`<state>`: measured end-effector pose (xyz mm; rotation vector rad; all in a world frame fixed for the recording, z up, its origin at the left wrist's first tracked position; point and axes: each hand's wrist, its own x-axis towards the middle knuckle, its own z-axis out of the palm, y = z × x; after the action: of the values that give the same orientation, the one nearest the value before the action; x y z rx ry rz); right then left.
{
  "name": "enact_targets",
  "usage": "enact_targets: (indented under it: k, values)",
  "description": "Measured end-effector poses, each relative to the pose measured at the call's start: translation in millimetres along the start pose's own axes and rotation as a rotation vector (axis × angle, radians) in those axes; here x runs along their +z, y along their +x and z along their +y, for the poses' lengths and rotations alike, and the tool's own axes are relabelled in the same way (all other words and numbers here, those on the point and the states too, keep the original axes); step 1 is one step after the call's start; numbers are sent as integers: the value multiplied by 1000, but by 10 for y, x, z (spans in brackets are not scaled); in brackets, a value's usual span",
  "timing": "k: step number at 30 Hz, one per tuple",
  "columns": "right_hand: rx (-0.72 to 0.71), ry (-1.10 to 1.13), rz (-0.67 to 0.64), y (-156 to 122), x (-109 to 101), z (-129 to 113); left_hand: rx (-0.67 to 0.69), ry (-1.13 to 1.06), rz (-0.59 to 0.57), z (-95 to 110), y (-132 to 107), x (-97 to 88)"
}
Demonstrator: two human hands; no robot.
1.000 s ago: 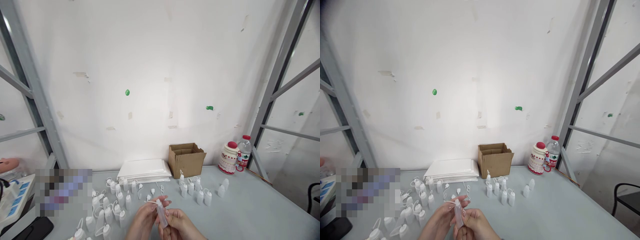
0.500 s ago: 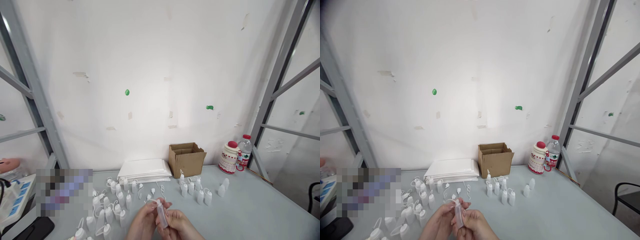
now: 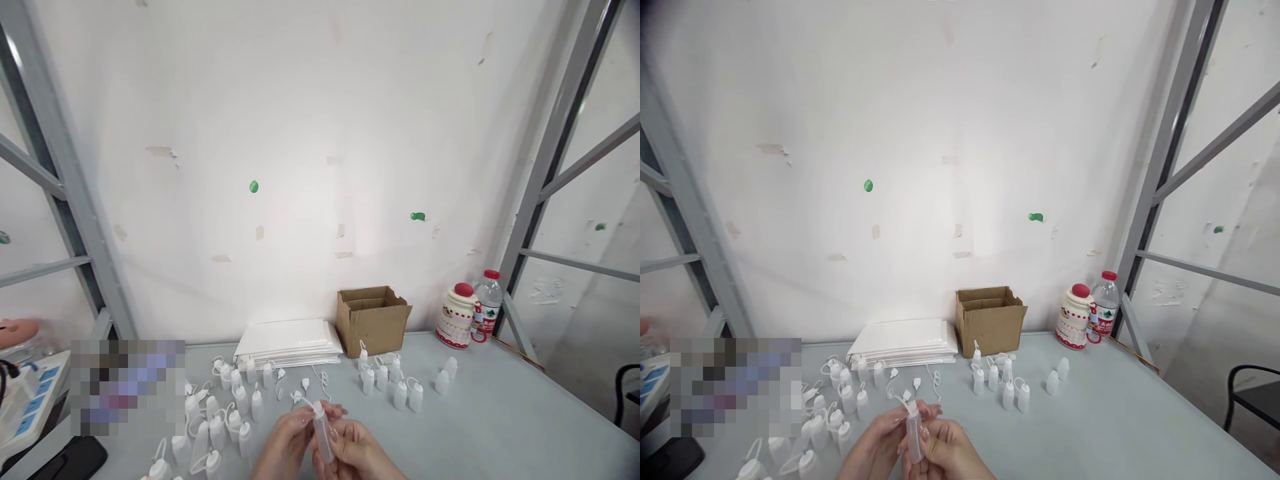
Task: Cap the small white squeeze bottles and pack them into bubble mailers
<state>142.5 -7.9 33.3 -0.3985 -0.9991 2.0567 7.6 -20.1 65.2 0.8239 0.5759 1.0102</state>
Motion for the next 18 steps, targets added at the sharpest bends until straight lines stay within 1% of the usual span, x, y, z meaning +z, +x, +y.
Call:
enact_targets:
  k: [4, 9, 13, 16, 18]
  values:
    - [-62, -73, 128, 7, 15, -17, 63, 12, 13, 32, 2, -31]
    - [-90, -241, 316, 40, -23, 17, 40, 6, 48, -57, 93, -116]
    - [-105, -291, 369, 60, -28, 54, 16, -9, 55, -124, 126, -114]
    - [-112, -291, 405, 67, 14, 55, 11, -5, 28, -128, 111, -60]
    - [-105, -297, 426, 68, 50, 45, 16, 2, 35, -126, 98, -23]
